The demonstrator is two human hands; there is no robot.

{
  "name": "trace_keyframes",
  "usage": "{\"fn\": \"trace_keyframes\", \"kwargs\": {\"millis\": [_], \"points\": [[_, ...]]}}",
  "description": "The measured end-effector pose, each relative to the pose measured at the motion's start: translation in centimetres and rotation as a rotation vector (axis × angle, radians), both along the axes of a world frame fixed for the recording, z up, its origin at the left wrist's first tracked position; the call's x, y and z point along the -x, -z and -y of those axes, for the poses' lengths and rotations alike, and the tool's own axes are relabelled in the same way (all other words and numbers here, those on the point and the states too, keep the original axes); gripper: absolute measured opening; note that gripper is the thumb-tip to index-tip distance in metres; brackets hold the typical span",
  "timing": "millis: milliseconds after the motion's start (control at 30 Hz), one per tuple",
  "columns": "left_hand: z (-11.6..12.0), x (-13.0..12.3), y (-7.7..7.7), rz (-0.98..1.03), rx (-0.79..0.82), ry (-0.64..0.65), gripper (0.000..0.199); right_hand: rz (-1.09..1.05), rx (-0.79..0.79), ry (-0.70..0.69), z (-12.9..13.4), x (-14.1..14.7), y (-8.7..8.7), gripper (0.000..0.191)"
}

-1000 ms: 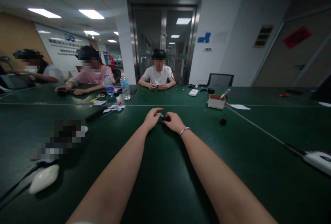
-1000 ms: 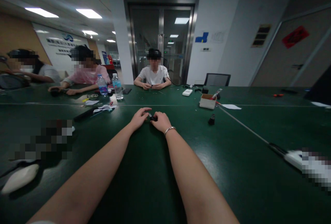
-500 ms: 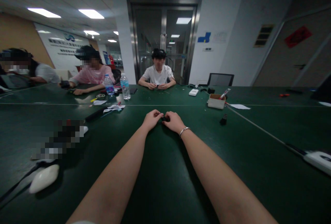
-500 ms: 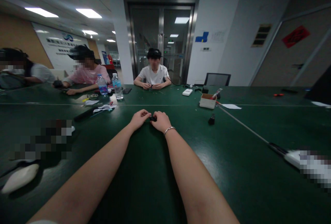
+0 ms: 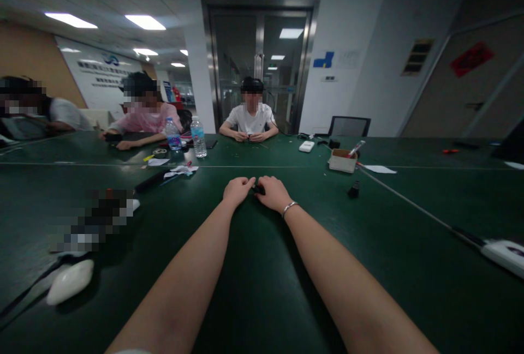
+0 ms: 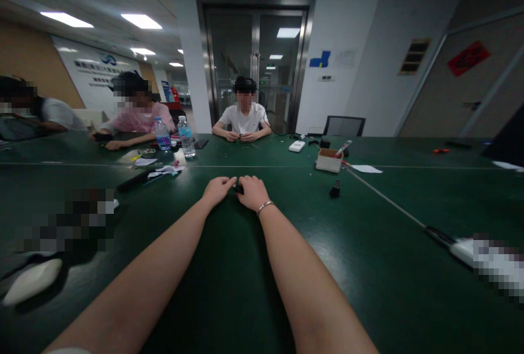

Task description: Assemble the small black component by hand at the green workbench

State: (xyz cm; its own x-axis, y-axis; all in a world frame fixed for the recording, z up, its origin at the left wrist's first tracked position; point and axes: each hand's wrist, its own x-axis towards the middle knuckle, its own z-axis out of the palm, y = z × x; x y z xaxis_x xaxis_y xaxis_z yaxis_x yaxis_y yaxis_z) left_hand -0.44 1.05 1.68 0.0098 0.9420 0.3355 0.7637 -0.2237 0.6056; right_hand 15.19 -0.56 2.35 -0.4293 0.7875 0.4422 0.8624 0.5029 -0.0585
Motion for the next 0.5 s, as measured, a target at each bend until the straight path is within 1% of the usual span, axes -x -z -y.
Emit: {"fn": "trace_keyframes", "kwargs": {"millis": [100, 200, 267, 333, 400, 433, 500], "points": [[0.1, 0.1, -0.2, 0.026, 0.021, -0.032, 0.048, 0.04, -0.033, -0.027, 0.4, 0.2, -0.3, 0.022], [0.0, 0.3, -0.2, 0.071, 0.028, -0.05, 0.049, 0.035, -0.034, -0.048, 0.4, 0.3, -0.3, 0.022], [-0.2, 0.4, -0.2, 0.104, 0.001, -0.054, 0.05, -0.005, -0.016, -0.04, 0.0, 0.2, 0.0, 0.022], [-0.4, 0.3, -0.2, 0.169, -0.054, -0.045, 0.05, -0.083, 0.036, 0.002, -0.5, -0.1, 0.4, 0.023], [-0.7, -0.1, -0.2, 0.258, -0.08, 0.001, 0.051, -0.169, 0.127, 0.071, -1.1, -0.6, 0.8, 0.026], [-0.8, -0.4, -0.2, 0.303, -0.062, 0.052, 0.051, -0.201, 0.176, 0.106, -1.4, -0.9, 1.0, 0.027], [-0.8, -1.3, 0.0, 0.373, 0.033, 0.195, 0.051, -0.257, 0.245, 0.146, -1.7, -1.3, 1.2, 0.028]]}}
